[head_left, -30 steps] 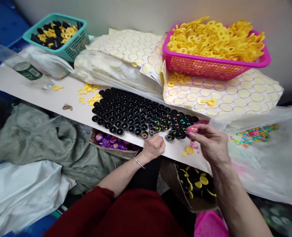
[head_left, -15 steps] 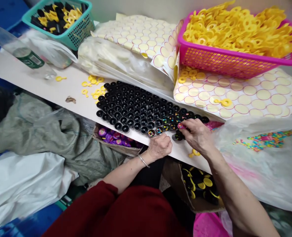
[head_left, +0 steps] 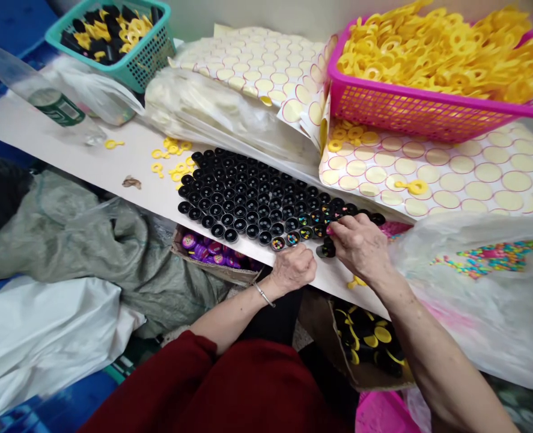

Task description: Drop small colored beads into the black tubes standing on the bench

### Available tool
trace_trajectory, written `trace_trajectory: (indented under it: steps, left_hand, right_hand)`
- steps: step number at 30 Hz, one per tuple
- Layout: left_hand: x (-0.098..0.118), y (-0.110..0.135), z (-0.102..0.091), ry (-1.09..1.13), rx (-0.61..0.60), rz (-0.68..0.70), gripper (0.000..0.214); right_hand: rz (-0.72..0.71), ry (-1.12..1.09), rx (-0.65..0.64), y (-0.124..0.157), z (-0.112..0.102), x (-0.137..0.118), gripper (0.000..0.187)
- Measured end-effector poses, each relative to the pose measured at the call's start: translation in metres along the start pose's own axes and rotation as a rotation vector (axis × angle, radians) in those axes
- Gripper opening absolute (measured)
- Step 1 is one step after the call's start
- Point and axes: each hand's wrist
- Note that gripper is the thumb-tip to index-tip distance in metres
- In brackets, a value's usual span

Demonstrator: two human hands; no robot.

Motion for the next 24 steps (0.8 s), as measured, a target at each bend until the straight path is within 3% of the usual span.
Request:
trace_trajectory:
  steps: [8, 17, 24]
  left_hand:
    - [0.001, 0.001, 0.000, 0.002, -0.035, -0.022, 0.022]
    - [0.000, 0.002, 0.001, 0.014, -0.023, -0.014, 0.022]
    - [0.000, 0.001, 0.000, -0.003, -0.011, -0.005, 0.021]
  right_hand:
    - [0.013, -0.079, 0.020, 0.001, 0.004, 0.003, 0.026]
    - [0.169, -0.570, 0.082, 0.004, 0.018, 0.019, 0.023]
    - [0.132, -0.222, 0.093, -0.017, 0.008, 0.004, 0.022]
Point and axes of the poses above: each hand's wrist, its own y-axis away from the middle knuckle, its own z-axis out of the palm, x = y × z, and after that the axes turned 4 degrees about z, right-handed
